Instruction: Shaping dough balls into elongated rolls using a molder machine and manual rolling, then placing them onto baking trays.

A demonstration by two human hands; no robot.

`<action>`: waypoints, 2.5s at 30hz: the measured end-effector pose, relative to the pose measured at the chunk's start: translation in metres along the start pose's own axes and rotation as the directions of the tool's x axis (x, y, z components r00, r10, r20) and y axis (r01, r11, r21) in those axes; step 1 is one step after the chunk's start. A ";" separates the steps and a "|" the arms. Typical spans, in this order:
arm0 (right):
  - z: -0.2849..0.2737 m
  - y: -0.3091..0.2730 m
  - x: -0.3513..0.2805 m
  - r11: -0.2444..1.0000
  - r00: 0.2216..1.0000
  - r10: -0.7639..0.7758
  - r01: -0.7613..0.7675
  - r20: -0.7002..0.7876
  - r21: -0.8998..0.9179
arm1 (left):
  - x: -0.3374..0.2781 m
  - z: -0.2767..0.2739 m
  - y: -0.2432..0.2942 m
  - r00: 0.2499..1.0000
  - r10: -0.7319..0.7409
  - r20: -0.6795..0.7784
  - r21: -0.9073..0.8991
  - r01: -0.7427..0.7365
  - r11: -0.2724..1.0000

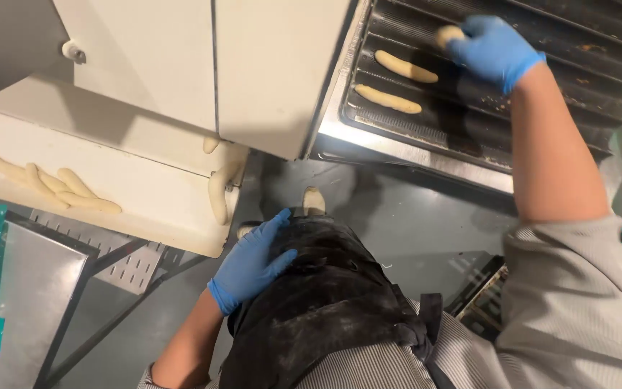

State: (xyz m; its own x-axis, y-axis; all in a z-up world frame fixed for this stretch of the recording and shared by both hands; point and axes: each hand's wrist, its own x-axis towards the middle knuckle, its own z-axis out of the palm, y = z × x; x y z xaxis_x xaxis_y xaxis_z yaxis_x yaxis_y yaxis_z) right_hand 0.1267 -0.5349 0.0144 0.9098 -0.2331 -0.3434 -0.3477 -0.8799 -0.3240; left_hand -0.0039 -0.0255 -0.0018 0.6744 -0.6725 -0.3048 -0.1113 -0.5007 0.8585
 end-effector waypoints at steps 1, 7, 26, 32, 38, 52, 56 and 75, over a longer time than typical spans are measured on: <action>-0.001 -0.011 0.016 0.979 0.998 0.039 -0.046 0.042 0.199 | 0.005 -0.001 0.007 1.000 0.000 0.008 0.007 -0.001 1.000; 0.040 0.012 0.081 0.935 0.984 -0.058 -0.005 0.166 0.355 | 0.018 -0.002 0.025 0.998 -0.062 -0.001 0.015 0.062 0.998; 0.099 0.018 0.126 0.774 0.720 -0.632 0.603 -0.287 -0.194 | 0.017 0.003 0.037 0.997 -0.058 -0.048 0.108 0.063 0.992; 0.094 0.006 0.083 0.712 0.605 -0.698 0.642 -0.384 -0.282 | 0.001 0.002 0.028 0.992 -0.110 -0.063 0.123 0.117 0.986; 0.126 -0.018 0.079 0.852 0.886 -0.447 0.381 -0.120 -0.359 | -0.024 -0.009 0.019 0.991 -0.021 -0.134 0.155 0.041 0.987; 0.205 -0.315 -0.112 0.742 0.543 -0.634 0.226 0.550 0.632 | -0.213 -0.040 -0.126 0.860 -0.174 -0.479 -0.067 0.162 0.984; 0.398 -0.467 -0.079 0.679 0.551 -0.730 0.653 0.404 0.336 | -0.279 -0.079 -0.181 0.838 -0.171 -0.519 -0.043 0.175 0.984; 0.498 -0.560 -0.076 0.628 0.766 -0.602 0.628 -0.224 0.459 | -0.448 -0.177 -0.343 0.749 -0.239 -0.618 -0.124 0.207 0.970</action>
State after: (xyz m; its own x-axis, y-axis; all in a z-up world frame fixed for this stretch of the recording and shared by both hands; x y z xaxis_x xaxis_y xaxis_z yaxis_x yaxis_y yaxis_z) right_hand 0.1388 0.1819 -0.2174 0.9572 0.2587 0.1294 0.2490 -0.5094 -0.8237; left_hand -0.1386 0.5440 -0.0862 0.9827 -0.0477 -0.1787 0.1223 -0.5572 0.8213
